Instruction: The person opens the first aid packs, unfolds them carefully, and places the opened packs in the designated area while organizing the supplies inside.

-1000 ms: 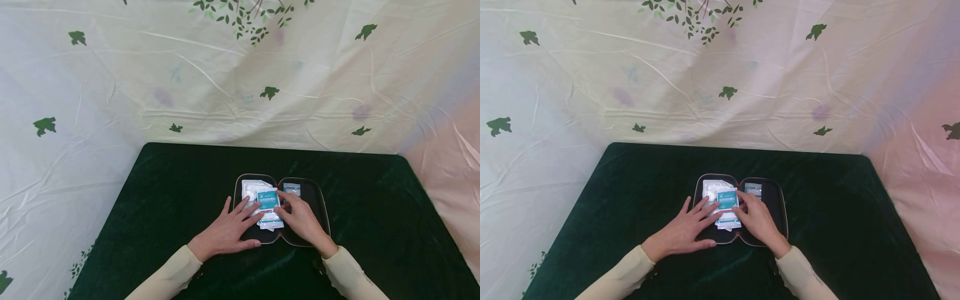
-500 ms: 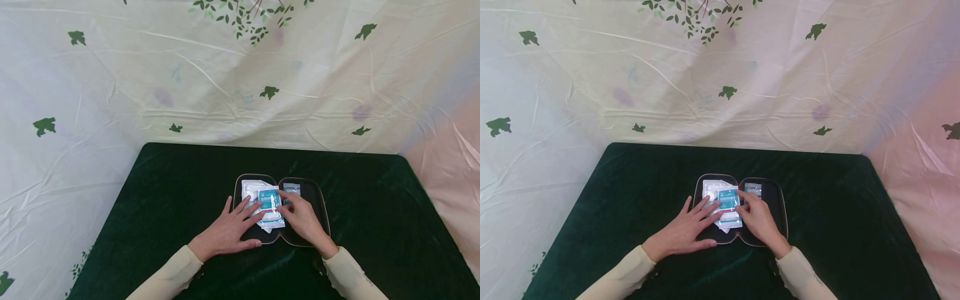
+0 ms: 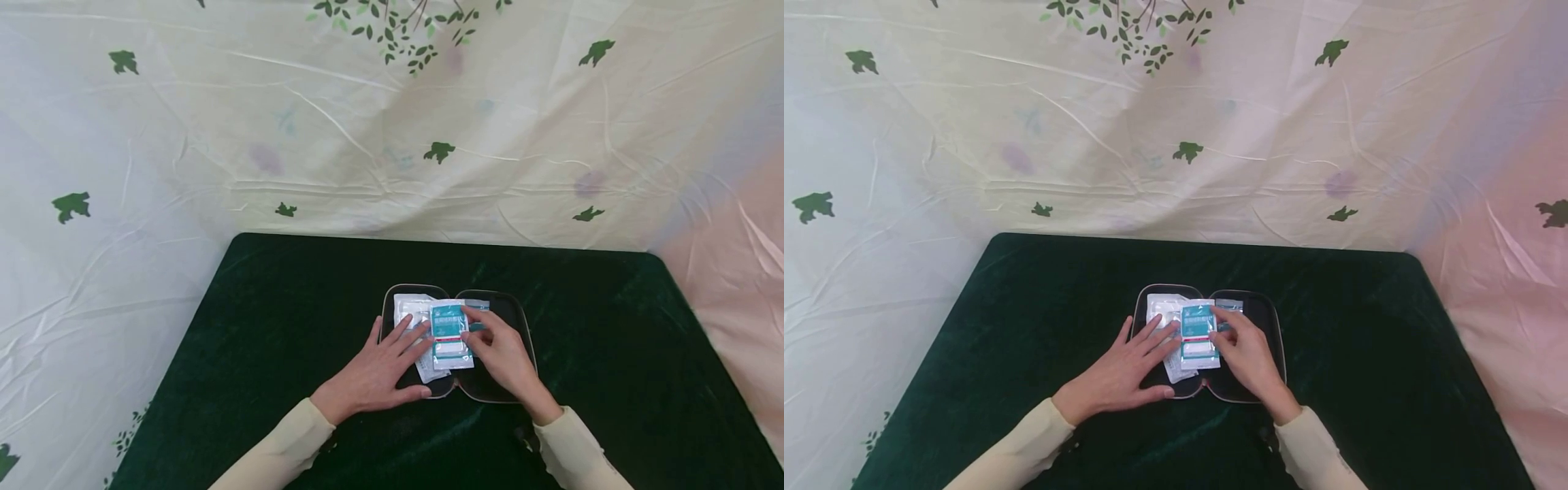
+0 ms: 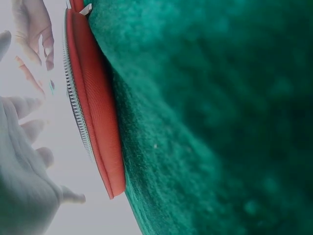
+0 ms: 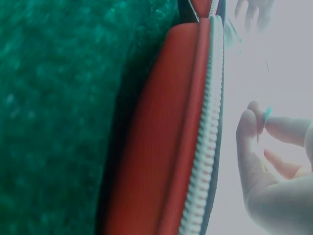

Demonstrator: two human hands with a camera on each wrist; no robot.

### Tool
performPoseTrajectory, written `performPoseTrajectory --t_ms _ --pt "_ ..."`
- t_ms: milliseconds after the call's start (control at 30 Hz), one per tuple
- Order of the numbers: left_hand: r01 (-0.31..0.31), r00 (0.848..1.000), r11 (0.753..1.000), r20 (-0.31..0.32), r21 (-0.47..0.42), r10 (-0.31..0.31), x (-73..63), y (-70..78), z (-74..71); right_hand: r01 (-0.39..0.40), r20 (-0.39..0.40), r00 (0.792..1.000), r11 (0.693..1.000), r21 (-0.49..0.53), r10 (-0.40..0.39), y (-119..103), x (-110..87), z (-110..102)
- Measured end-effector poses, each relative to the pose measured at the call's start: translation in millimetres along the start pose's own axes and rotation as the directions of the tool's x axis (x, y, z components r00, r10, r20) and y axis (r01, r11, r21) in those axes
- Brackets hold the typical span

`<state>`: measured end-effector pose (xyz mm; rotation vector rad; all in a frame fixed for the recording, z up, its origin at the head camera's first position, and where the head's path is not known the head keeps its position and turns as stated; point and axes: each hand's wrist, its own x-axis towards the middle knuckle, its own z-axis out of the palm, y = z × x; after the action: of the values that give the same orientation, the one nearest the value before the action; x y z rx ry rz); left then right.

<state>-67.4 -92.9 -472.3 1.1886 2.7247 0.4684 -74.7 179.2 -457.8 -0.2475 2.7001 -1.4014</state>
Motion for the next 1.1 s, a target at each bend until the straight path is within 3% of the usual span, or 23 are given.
performPoseTrajectory --t_ms 367,733,1100 --pt "-0.002 1.000 1.000 -0.018 -0.014 0.001 8.9 -1.2 -3.0 -0.045 -0.016 0.999 0.997 0.056 0.046 3 -1.1 -14" --pt "-0.007 1.000 1.000 0.005 -0.017 0.007 21.4 5.8 -2.5 -0.087 -0.064 0.994 0.996 -0.004 0.087 12 -3.2 -29" --pt "-0.043 0.999 0.999 0.016 0.030 0.042 32.5 16.2 7.7 -0.115 -0.094 0.989 0.993 -0.007 0.114 25 -10.6 -38"
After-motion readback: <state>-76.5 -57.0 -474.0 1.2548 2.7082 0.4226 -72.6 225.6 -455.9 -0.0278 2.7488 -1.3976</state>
